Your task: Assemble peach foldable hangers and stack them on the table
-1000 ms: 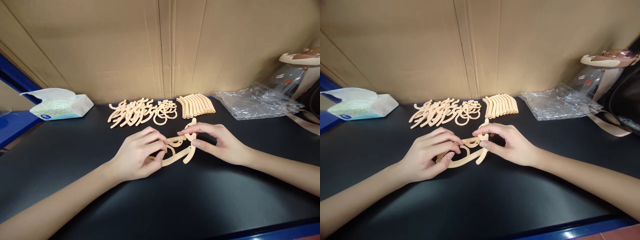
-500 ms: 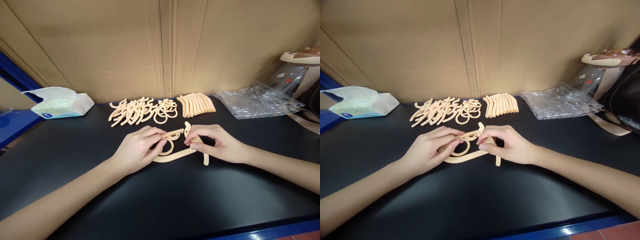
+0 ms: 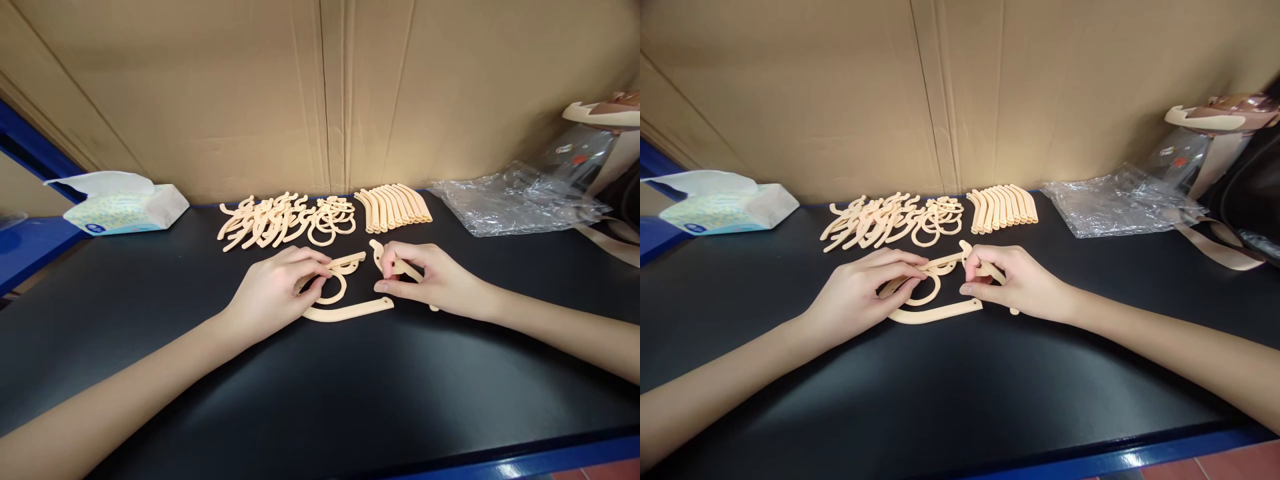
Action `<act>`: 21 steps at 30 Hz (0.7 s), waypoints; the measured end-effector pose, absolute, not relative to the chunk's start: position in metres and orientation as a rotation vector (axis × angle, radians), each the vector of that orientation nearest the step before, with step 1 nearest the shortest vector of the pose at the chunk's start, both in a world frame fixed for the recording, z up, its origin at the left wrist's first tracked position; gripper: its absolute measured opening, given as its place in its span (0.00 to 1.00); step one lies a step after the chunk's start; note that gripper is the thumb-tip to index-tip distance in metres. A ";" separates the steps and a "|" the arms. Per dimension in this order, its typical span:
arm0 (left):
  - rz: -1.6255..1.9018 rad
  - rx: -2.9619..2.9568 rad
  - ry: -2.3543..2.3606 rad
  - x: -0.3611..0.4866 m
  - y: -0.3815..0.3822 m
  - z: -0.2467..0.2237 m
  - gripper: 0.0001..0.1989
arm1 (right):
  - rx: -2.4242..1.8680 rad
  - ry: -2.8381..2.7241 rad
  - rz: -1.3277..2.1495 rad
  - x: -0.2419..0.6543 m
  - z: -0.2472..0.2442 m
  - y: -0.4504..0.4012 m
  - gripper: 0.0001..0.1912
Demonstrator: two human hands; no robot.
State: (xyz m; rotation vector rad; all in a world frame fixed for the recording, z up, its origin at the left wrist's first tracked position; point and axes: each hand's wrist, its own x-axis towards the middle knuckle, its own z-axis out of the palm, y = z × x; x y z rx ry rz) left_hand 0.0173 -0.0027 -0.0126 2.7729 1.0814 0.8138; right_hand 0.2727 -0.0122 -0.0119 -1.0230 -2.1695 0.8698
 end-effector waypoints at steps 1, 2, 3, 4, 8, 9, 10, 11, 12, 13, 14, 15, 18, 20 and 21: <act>0.800 2.715 1.098 0.017 -0.001 -0.012 0.08 | -1.017 -2.155 0.867 0.273 -0.014 -0.011 0.14; 0.790 2.648 1.107 0.017 0.000 -0.012 0.08 | -1.006 -2.140 0.868 0.273 -0.015 -0.011 0.17; 0.783 2.580 1.103 0.017 0.002 -0.011 0.08 | -0.995 -2.125 0.877 0.273 -0.017 -0.010 0.19; 0.786 2.519 1.090 0.017 0.004 -0.010 0.07 | -0.987 -2.113 0.894 0.274 -0.018 -0.010 0.20; 0.841 2.362 1.039 0.015 0.009 -0.009 0.06 | -1.004 -2.120 0.925 0.274 -0.018 -0.011 0.20; 0.840 2.327 1.039 0.015 0.010 -0.009 0.06 | -1.009 -2.133 0.917 0.274 -0.017 -0.011 0.19; 0.835 2.292 1.046 0.014 0.011 -0.009 0.06 | -1.011 -2.145 0.906 0.274 -0.016 -0.012 0.18; 0.828 2.258 1.057 0.013 0.012 -0.010 0.06 | -1.013 -2.157 0.891 0.274 -0.016 -0.012 0.17; 0.825 2.231 1.072 0.013 0.012 -0.010 0.06 | -1.015 -2.170 0.870 0.274 -0.015 -0.013 0.16; 0.823 2.214 1.088 0.012 0.013 -0.011 0.06 | -1.016 -2.186 0.842 0.274 -0.015 -0.013 0.15; 0.824 2.209 1.102 0.012 0.013 -0.011 0.06 | -1.018 -2.206 0.809 0.274 -0.015 -0.014 0.14; 0.823 2.214 1.113 0.011 0.013 -0.011 0.06 | -1.014 -2.231 0.780 0.275 -0.015 -0.014 0.13; 0.813 2.251 1.130 0.011 0.012 -0.009 0.08 | -0.993 -2.300 0.733 0.275 -0.015 -0.014 0.11; 0.782 2.272 1.134 0.011 0.011 -0.007 0.10 | -0.995 -2.318 0.714 0.275 -0.015 -0.014 0.11; 0.759 2.282 1.125 0.011 0.011 -0.007 0.11 | -1.000 -2.320 0.704 0.275 -0.015 -0.014 0.11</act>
